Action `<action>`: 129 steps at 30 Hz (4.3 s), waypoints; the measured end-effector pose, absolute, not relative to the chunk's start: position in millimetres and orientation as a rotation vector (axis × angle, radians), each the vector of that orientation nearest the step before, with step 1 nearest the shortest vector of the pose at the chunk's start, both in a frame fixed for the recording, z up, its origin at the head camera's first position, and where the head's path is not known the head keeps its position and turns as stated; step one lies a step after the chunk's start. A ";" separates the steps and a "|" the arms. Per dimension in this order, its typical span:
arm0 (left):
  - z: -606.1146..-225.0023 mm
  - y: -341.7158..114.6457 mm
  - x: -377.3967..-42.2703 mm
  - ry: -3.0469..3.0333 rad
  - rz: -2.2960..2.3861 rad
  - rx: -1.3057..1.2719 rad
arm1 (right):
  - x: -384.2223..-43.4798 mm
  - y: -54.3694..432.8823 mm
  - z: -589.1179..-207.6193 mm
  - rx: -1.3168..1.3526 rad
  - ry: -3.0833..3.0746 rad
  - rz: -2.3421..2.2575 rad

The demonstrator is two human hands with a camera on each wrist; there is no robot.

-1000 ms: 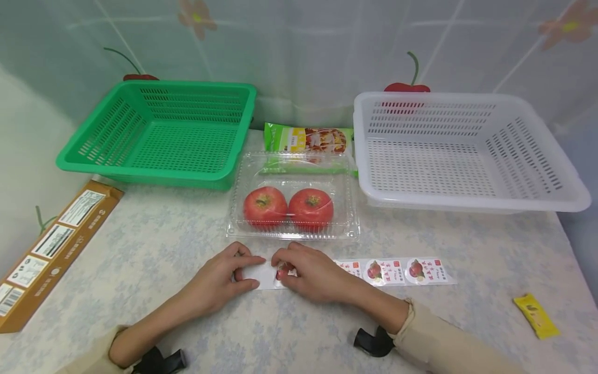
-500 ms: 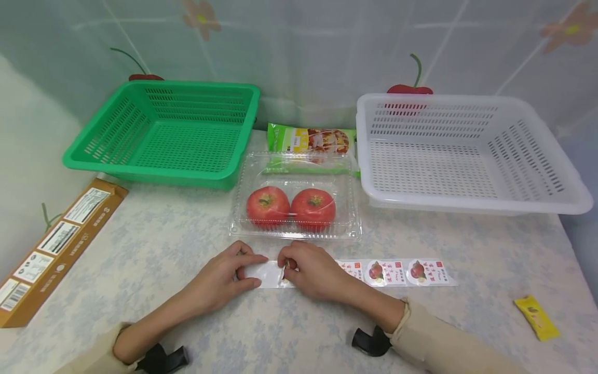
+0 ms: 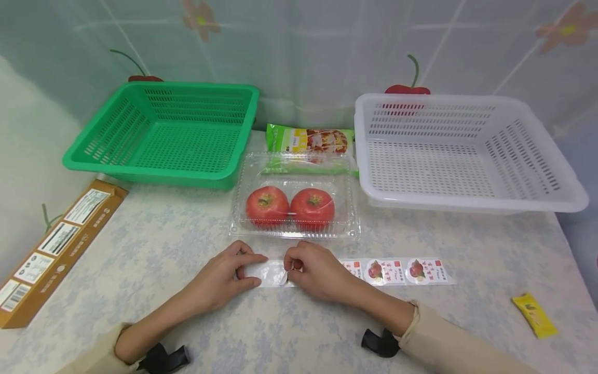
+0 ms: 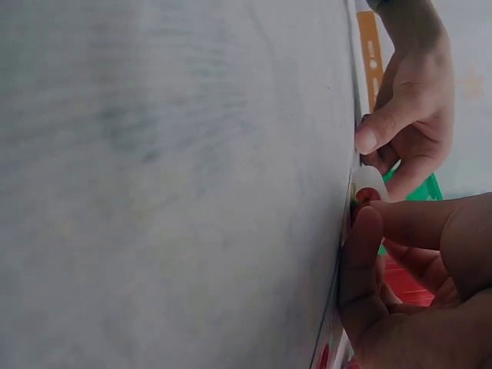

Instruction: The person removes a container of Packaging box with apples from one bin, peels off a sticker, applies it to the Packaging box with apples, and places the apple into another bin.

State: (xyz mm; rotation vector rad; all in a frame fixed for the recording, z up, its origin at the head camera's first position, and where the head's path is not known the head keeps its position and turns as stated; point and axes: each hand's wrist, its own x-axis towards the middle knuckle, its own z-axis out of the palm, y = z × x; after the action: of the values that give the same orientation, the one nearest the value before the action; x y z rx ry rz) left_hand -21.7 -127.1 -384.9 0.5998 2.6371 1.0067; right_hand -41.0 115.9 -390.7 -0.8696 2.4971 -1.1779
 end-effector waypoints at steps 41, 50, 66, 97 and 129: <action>-385.3 -126.7 -19.9 2.639 1.021 0.564 | -21.8 144.9 -356.1 -0.810 2.546 -1.367; -385.0 -127.3 -19.4 2.632 1.041 0.578 | -31.0 150.0 -337.4 -0.819 2.558 -1.554; -384.7 -127.8 -20.2 2.619 1.058 0.578 | -101.1 135.9 -316.5 -0.670 2.705 -1.755; -360.0 -142.7 -56.6 2.607 1.761 0.313 | -124.1 125.7 -334.4 -0.791 2.822 -1.387; -358.1 -138.2 -80.3 2.552 1.701 0.292 | -125.6 122.4 -332.4 -0.711 2.836 -1.300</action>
State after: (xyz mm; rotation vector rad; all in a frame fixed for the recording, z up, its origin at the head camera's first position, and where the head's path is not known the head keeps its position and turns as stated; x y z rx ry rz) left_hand -80.3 -138.2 -358.1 0.2916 2.5525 1.7009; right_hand -125.6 122.4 -332.4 -0.7114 2.8364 -1.3001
